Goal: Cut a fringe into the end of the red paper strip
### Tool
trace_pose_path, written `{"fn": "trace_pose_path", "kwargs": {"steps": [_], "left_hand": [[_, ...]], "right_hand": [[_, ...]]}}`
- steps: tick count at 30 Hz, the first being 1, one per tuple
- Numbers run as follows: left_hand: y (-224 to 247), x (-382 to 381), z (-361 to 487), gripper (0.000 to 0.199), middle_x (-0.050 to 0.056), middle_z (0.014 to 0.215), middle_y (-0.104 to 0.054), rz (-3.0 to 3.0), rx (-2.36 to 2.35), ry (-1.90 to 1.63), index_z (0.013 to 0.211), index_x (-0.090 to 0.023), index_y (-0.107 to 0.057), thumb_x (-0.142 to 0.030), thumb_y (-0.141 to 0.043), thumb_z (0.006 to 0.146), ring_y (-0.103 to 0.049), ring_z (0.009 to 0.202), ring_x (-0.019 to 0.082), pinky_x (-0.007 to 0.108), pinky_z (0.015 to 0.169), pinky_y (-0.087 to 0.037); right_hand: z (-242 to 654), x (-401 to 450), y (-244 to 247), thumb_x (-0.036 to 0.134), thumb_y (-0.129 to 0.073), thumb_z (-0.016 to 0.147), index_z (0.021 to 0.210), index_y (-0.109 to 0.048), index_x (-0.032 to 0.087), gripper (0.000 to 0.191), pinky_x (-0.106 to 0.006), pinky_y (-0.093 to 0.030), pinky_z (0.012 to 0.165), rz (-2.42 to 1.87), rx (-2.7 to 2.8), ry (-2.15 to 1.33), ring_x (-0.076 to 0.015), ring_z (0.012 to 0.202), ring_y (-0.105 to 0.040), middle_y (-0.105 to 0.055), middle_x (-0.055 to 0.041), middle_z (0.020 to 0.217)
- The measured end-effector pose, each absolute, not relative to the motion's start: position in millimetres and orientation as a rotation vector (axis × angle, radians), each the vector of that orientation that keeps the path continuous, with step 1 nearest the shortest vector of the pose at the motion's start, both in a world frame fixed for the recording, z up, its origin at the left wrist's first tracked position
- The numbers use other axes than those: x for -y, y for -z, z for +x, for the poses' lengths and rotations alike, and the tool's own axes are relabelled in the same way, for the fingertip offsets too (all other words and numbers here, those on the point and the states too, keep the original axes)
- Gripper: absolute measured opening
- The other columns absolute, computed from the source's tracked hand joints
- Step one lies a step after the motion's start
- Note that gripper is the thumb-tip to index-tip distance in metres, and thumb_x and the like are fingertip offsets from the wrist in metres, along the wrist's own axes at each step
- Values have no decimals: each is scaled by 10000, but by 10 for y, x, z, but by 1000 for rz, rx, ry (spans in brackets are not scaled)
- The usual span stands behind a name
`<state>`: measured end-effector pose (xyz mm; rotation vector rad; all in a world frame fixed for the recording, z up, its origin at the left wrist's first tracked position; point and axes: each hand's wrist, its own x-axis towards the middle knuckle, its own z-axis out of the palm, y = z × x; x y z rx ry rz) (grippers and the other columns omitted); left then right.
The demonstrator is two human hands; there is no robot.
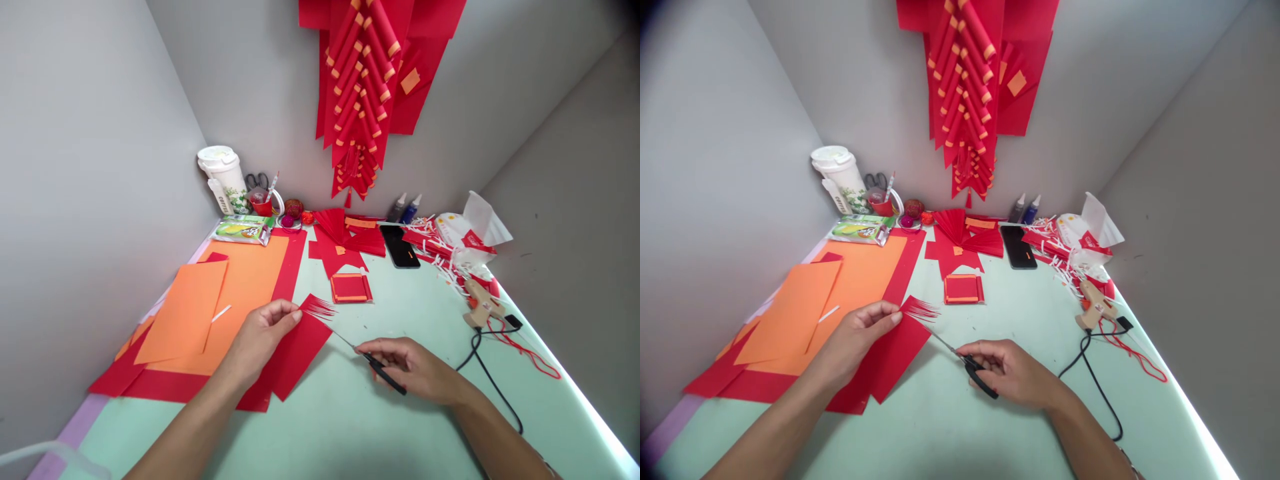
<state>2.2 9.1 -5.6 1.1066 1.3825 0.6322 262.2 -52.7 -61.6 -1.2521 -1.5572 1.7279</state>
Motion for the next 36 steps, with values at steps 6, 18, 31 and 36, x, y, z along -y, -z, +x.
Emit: {"fn": "trace_pose_path", "kwargs": {"steps": [6, 18, 31, 36], "left_hand": [[46, -88, 20, 290, -38, 649, -540, 1160, -1379, -569, 775, -206, -565, -494, -590, 751, -473, 544, 99, 188, 489, -349], [63, -80, 41, 284, -32, 658, -554, 1106, -1333, -605, 763, -201, -580, -476, -634, 711, -494, 545, 112, 199, 494, -365], [28, -67, 66, 274, -40, 631, -550, 1097, -1351, -621, 744, -200, -578, -465, -640, 704, -479, 528, 104, 192, 483, -353], [55, -70, 52, 269, -37, 641, -550, 1101, -1342, -630, 750, -200, -579, -459, -639, 709, -484, 534, 107, 192, 483, -350]], "right_hand": [[2609, 542, 595, 197, -562, 800, 1141, -621, 229, 348, -217, -410, 593, -1263, 1562, -1715, -117, 667, -471, -475, 10, 738], [2603, 539, 590, 189, -569, 799, 1141, -620, 233, 348, -207, -399, 591, -1244, 1519, -1744, -110, 655, -465, -492, 14, 739], [2599, 545, 580, 190, -572, 798, 1126, -636, 233, 337, -207, -413, 583, -1243, 1503, -1731, -105, 630, -469, -518, 12, 731], [2597, 543, 586, 232, -607, 782, 1126, -642, 240, 346, -208, -411, 573, -1264, 1493, -1730, -106, 620, -474, -558, 6, 750]]}}
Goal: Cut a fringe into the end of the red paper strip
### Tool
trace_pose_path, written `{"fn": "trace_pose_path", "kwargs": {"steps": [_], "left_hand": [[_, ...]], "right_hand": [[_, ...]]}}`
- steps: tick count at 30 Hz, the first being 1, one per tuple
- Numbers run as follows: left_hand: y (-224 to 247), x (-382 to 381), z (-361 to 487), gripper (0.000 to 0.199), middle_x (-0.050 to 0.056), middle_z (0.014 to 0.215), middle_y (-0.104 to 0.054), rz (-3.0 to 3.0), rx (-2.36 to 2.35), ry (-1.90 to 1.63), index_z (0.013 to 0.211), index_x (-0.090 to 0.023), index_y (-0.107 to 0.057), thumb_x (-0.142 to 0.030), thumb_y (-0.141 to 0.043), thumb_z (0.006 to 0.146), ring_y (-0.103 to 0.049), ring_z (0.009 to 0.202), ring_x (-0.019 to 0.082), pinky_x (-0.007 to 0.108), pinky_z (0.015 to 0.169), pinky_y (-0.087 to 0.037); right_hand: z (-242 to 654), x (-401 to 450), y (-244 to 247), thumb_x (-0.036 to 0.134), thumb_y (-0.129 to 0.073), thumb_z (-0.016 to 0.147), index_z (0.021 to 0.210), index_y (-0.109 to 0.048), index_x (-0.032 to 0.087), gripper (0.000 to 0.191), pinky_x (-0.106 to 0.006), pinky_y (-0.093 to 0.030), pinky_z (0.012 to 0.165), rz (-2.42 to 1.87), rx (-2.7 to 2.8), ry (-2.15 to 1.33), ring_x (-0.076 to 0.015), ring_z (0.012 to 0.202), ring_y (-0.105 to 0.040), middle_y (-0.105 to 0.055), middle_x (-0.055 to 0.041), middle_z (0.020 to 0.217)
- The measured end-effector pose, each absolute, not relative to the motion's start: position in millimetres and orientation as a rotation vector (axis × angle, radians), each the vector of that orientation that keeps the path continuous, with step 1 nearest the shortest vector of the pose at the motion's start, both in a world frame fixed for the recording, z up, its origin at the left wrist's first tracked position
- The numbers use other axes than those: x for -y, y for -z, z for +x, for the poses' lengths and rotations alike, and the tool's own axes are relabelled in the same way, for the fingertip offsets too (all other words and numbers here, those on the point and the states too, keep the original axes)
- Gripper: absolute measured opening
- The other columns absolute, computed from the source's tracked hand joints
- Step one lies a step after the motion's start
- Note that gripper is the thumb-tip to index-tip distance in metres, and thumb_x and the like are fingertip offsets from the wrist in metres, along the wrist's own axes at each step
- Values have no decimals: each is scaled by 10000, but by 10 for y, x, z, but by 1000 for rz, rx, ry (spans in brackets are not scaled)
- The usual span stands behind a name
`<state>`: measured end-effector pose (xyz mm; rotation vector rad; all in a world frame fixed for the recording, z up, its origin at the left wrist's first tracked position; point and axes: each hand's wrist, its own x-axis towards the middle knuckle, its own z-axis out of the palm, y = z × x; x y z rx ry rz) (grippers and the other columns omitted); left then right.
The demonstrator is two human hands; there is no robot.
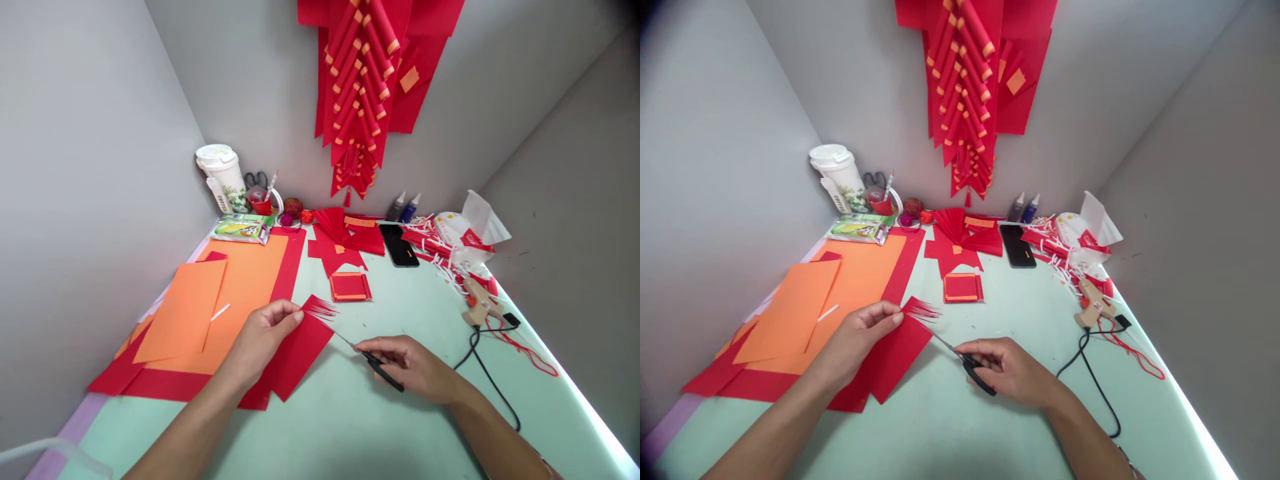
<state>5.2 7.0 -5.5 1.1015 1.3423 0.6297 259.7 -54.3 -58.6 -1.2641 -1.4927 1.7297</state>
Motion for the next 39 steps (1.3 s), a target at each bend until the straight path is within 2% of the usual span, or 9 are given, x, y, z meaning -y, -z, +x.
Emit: {"fn": "trace_pose_path", "kwargs": {"steps": [5, 10, 13, 17, 23, 28, 34, 39], "left_hand": [[52, -63, 53, 285, -42, 638, -550, 1097, -1331, -643, 750, -198, -576, -470, -644, 701, -483, 522, 104, 195, 481, -358], [47, -62, 54, 275, -39, 636, -557, 1088, -1328, -638, 746, -201, -570, -463, -644, 705, -489, 537, 109, 196, 490, -367], [59, -69, 45, 271, -38, 636, -552, 1098, -1328, -624, 754, -206, -567, -466, -634, 716, -477, 541, 107, 192, 487, -356], [74, -75, 28, 276, -39, 650, -535, 1138, -1322, -604, 763, -204, -557, -474, -609, 742, -466, 548, 101, 192, 493, -346], [104, -50, 49, 268, -40, 653, -522, 1156, -1284, -595, 755, -197, -549, -462, -592, 762, -463, 551, 94, 189, 501, -349], [115, -41, 75, 266, -50, 628, -497, 1169, -1294, -602, 745, -191, -544, -450, -604, 757, -437, 530, 84, 182, 484, -337], [106, -42, 68, 267, -48, 639, -509, 1145, -1282, -594, 752, -192, -539, -452, -600, 759, -449, 534, 86, 186, 489, -345], [116, -43, 55, 271, -44, 650, -511, 1148, -1276, -590, 757, -190, -537, -455, -597, 763, -454, 545, 88, 189, 497, -341]], "right_hand": [[2601, 539, 589, 241, -612, 774, 1137, -643, 230, 364, -209, -423, 561, -1295, 1509, -1722, -110, 620, -495, -606, -12, 792], [2612, 543, 584, 259, -612, 775, 1138, -646, 245, 365, -230, -460, 630, -1298, 1530, -1702, -136, 729, -551, -638, -41, 1000], [2615, 546, 579, 262, -609, 779, 1140, -645, 251, 363, -231, -464, 639, -1303, 1547, -1689, -140, 750, -554, -631, -44, 1056], [2618, 551, 573, 259, -606, 780, 1142, -643, 250, 364, -240, -469, 652, -1304, 1538, -1697, -150, 766, -558, -631, -42, 1035], [2617, 554, 596, 192, -580, 793, 1139, -640, 242, 354, -214, -433, 619, -1257, 1561, -1702, -118, 690, -515, -592, -7, 827], [2610, 556, 601, 179, -574, 800, 1151, -631, 250, 363, -202, -403, 593, -1249, 1554, -1713, -109, 680, -487, -592, -5, 840], [2604, 545, 576, 199, -592, 794, 1139, -643, 263, 354, -195, -407, 581, -1256, 1526, -1731, -101, 668, -502, -635, -18, 961], [2602, 540, 569, 224, -599, 790, 1138, -645, 273, 354, -222, -452, 656, -1267, 1537, -1723, -139, 778, -545, -628, -31, 1060]]}}
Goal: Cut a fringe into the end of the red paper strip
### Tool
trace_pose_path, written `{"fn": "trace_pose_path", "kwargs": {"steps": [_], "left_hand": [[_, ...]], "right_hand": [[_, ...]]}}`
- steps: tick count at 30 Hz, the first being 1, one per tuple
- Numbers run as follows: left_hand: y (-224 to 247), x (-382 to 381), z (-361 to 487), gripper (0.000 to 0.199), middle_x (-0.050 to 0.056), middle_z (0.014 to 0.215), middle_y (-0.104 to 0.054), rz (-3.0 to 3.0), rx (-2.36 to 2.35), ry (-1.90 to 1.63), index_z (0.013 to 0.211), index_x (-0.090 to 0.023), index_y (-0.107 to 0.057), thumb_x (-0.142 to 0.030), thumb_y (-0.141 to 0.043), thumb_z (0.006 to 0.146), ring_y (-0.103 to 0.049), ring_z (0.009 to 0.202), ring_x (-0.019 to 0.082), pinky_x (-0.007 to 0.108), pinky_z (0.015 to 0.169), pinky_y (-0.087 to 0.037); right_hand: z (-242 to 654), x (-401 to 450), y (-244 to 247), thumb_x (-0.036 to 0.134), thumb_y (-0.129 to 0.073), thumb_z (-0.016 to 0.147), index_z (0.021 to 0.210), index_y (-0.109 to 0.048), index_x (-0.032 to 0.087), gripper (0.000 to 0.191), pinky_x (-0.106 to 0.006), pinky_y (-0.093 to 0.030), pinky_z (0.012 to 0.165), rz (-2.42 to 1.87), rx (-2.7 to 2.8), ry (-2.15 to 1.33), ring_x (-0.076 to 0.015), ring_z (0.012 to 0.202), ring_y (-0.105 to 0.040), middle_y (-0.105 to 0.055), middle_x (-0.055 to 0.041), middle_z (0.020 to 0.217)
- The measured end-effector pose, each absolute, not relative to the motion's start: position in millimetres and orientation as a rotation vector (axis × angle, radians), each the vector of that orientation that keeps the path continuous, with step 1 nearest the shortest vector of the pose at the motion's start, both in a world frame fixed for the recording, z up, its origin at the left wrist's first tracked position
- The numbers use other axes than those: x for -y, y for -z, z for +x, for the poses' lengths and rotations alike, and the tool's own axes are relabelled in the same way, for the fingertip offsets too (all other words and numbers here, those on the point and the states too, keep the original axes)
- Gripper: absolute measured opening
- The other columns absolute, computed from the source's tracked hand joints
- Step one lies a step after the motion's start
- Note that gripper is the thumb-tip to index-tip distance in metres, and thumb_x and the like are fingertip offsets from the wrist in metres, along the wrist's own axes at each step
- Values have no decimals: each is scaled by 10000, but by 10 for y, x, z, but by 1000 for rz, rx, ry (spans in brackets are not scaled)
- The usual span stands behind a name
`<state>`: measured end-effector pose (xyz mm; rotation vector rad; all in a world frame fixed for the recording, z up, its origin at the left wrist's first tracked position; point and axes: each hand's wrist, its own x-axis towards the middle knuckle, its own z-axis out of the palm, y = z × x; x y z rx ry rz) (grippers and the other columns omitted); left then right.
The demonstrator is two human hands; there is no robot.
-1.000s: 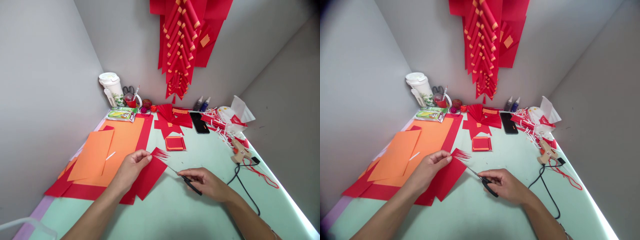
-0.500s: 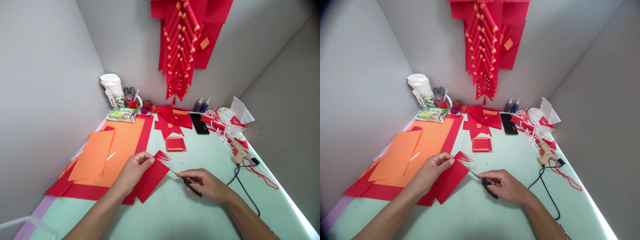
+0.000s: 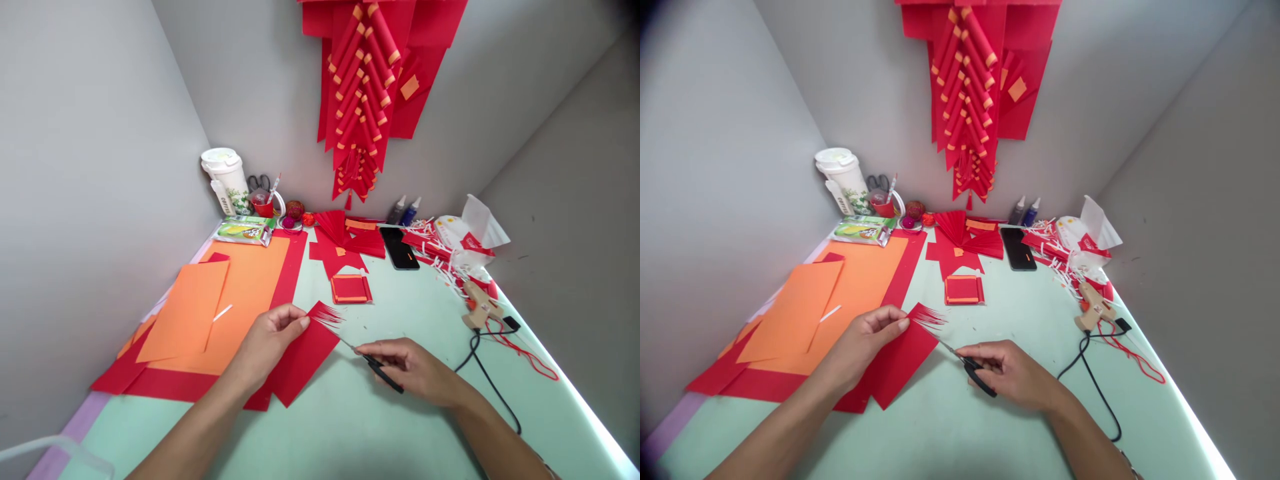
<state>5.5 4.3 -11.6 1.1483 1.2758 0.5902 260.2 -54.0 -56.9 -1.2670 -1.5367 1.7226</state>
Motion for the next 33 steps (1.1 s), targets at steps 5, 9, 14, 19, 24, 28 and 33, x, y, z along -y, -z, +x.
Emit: {"fn": "trace_pose_path", "kwargs": {"steps": [5, 9, 14, 19, 24, 28, 33], "left_hand": [[105, -37, 66, 269, -43, 657, -519, 1142, -1278, -588, 768, -192, -531, -453, -595, 767, -463, 555, 91, 190, 500, -344], [104, -14, 95, 262, -47, 646, -526, 1156, -1265, -559, 756, -188, -539, -446, -581, 782, -464, 552, 87, 188, 502, -349], [123, -3, 109, 258, -52, 639, -526, 1161, -1266, -547, 747, -188, -544, -440, -588, 780, -460, 546, 81, 186, 503, -352], [121, -5, 103, 257, -54, 631, -527, 1135, -1242, -553, 740, -189, -548, -439, -597, 773, -461, 537, 81, 184, 497, -353], [102, -1, 106, 252, -51, 635, -539, 1115, -1229, -546, 737, -189, -549, -432, -604, 770, -470, 537, 81, 184, 497, -352], [116, -5, 97, 262, -48, 641, -542, 1118, -1220, -545, 739, -186, -550, -440, -606, 766, -476, 542, 83, 186, 503, -356], [149, -3, 95, 264, -44, 643, -551, 1111, -1211, -558, 737, -185, -559, -442, -614, 757, -483, 540, 87, 189, 503, -358]], "right_hand": [[2606, 542, 580, 193, -578, 796, 1141, -641, 271, 360, -228, -457, 668, -1265, 1558, -1712, -145, 790, -556, -639, -31, 1035], [2606, 540, 603, 147, -551, 796, 1155, -630, 267, 387, -218, -443, 636, -1236, 1613, -1672, -126, 732, -537, -641, -22, 964], [2590, 556, 593, 158, -554, 804, 1161, -624, 265, 379, -225, -453, 663, -1199, 1605, -1689, -137, 782, -555, -639, -28, 1027], [2585, 558, 563, 188, -568, 808, 1156, -630, 262, 362, -224, -463, 653, -1211, 1597, -1687, -141, 781, -571, -643, -31, 1050], [2591, 544, 536, 199, -571, 810, 1154, -637, 250, 354, -235, -472, 664, -1214, 1643, -1651, -161, 817, -581, -646, -45, 1059], [2601, 545, 535, 197, -574, 807, 1164, -632, 242, 365, -237, -478, 664, -1215, 1663, -1642, -164, 824, -587, -650, -51, 1056], [2592, 552, 548, 140, -544, 802, 1170, -622, 237, 388, -219, -487, 665, -1174, 1631, -1671, -147, 807, -607, -654, -40, 1044]]}}
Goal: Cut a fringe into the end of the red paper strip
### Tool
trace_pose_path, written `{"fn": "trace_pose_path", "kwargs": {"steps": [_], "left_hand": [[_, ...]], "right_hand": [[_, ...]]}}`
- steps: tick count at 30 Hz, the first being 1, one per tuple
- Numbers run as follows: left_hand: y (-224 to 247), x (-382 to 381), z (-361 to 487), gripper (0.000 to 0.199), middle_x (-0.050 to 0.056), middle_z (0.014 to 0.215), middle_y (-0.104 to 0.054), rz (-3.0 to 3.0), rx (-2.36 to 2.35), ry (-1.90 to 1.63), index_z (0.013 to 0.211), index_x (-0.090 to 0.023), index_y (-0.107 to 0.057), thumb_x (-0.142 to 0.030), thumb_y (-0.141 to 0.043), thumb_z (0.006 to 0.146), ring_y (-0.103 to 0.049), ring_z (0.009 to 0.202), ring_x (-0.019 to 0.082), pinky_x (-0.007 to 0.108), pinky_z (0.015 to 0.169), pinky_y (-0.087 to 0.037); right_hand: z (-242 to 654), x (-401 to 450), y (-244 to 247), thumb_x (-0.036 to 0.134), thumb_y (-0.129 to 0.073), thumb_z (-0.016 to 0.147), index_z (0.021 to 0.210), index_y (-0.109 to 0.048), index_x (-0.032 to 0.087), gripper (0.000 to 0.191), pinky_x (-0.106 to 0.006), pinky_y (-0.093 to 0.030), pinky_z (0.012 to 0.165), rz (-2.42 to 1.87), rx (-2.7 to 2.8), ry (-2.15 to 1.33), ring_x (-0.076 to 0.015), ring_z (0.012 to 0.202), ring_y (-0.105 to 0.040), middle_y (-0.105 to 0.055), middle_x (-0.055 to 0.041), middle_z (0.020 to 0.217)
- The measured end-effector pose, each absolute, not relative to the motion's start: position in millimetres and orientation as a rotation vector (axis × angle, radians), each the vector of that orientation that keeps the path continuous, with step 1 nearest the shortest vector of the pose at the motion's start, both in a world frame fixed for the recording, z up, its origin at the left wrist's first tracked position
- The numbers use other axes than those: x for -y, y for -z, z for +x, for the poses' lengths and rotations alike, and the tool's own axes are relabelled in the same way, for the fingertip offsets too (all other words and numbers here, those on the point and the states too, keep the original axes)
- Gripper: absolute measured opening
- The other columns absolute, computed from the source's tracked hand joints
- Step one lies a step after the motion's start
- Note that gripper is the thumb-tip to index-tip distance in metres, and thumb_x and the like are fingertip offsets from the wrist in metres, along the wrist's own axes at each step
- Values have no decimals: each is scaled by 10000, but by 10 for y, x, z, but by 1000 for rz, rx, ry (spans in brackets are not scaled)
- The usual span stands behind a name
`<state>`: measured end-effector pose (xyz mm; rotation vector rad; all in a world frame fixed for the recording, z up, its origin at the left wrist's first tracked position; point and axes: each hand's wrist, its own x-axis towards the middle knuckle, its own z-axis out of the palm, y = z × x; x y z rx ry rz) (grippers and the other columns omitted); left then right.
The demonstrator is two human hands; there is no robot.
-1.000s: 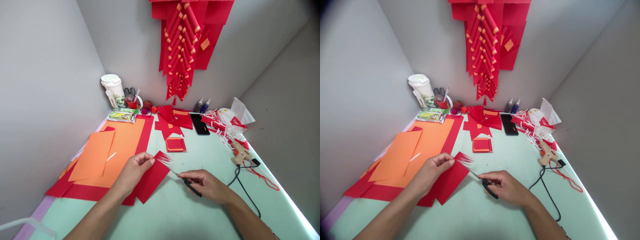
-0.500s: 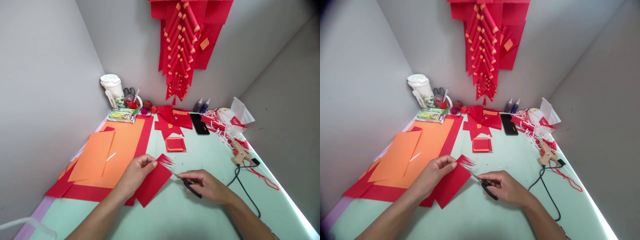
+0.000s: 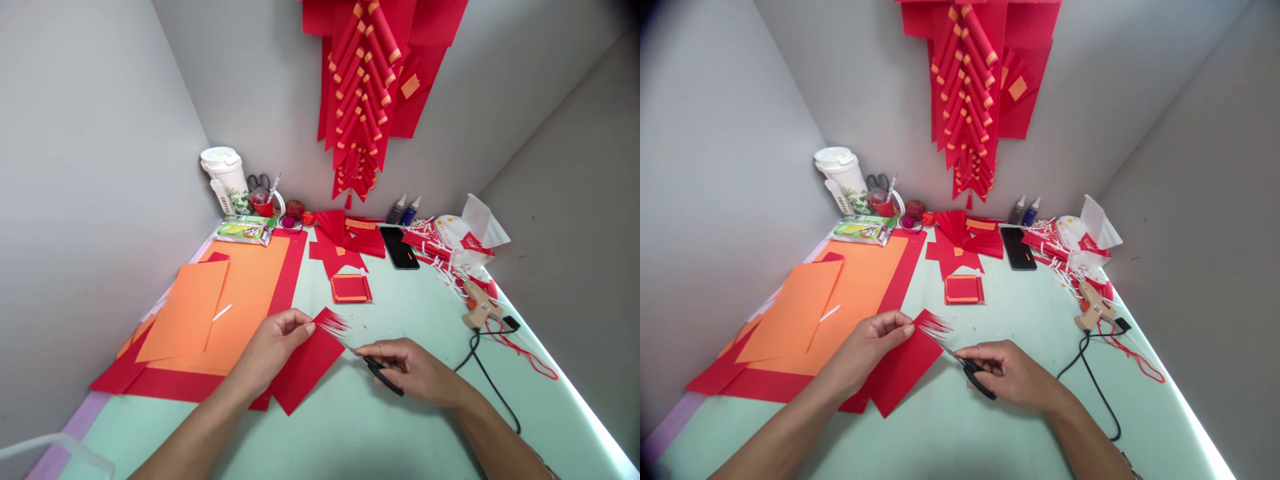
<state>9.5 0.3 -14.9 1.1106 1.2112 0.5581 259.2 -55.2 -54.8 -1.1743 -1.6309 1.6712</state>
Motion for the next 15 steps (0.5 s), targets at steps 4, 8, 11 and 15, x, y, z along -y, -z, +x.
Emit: {"fn": "trace_pose_path", "kwargs": {"steps": [4, 8, 11, 15], "left_hand": [[149, 19, 125, 273, -25, 661, -588, 1086, -1196, -525, 740, -187, -566, -456, -617, 745, -523, 560, 112, 201, 511, -371], [135, 39, 143, 283, -18, 653, -592, 1073, -1197, -530, 729, -185, -566, -460, -631, 726, -525, 552, 120, 208, 504, -369], [131, 41, 135, 280, -18, 656, -588, 1075, -1196, -527, 735, -184, -567, -458, -625, 734, -521, 549, 116, 207, 503, -366], [139, 33, 121, 272, -24, 660, -582, 1084, -1187, -520, 740, -184, -564, -450, -618, 749, -516, 551, 105, 203, 511, -368]], "right_hand": [[2565, 547, 545, 122, -540, 791, 1165, -622, 208, 392, -211, -493, 650, -1169, 1618, -1686, -119, 718, -603, -663, -36, 977], [2552, 545, 551, 127, -545, 790, 1169, -619, 211, 395, -225, -503, 673, -1172, 1613, -1688, -134, 753, -616, -663, -36, 972], [2554, 549, 554, 155, -562, 796, 1172, -618, 224, 387, -236, -503, 689, -1161, 1607, -1683, -157, 822, -619, -659, -40, 1017], [2563, 547, 544, 189, -567, 810, 1167, -621, 221, 362, -235, -492, 674, -1179, 1621, -1679, -153, 796, -612, -658, -43, 1017]]}}
